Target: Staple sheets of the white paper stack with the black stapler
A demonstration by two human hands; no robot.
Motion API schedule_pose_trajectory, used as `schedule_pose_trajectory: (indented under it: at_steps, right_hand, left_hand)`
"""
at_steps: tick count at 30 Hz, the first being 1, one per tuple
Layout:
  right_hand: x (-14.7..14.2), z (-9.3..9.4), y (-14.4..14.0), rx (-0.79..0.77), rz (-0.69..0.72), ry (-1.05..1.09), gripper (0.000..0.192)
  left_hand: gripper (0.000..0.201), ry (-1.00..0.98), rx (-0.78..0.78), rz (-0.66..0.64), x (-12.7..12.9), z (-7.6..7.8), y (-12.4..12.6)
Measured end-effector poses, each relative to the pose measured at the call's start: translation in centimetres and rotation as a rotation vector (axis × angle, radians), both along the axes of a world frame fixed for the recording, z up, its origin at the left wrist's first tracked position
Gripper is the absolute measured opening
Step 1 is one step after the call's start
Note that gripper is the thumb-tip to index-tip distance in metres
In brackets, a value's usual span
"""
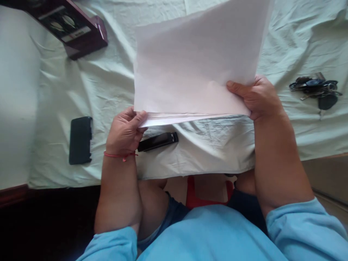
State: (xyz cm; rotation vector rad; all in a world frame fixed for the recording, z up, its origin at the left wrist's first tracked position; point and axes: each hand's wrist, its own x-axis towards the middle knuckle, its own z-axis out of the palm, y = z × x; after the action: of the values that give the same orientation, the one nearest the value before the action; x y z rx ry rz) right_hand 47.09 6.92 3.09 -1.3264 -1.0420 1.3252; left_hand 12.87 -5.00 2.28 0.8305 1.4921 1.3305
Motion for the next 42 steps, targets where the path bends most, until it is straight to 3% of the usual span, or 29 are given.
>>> schedule_pose_trajectory:
  at_steps: [9,22,31,42]
  right_hand:
    - [0.1,-0.4,0.0,0.011,0.0,0.005,0.072]
    - [0.1,-0.3,0.0,0.016,0.0,0.042,0.075]
    - [0.0,-0.1,-0.3,0.0,0.004,0.001,0.072]
    - [0.4,-0.6,-0.2,-0.013,0.063,-0.004,0.066]
  left_hand:
    - [0.06,-0.028,-0.016,0.004,0.5,-0.3,0.2]
    - [0.049,-0.006,0.014,0.023,-0.1,-0.3,-0.1]
    - [0.059,0.003,0.057,0.076,1.1,0.1,0.2]
    - [0.061,0.017,0.052,0.11,0.1,-1.2,0.1]
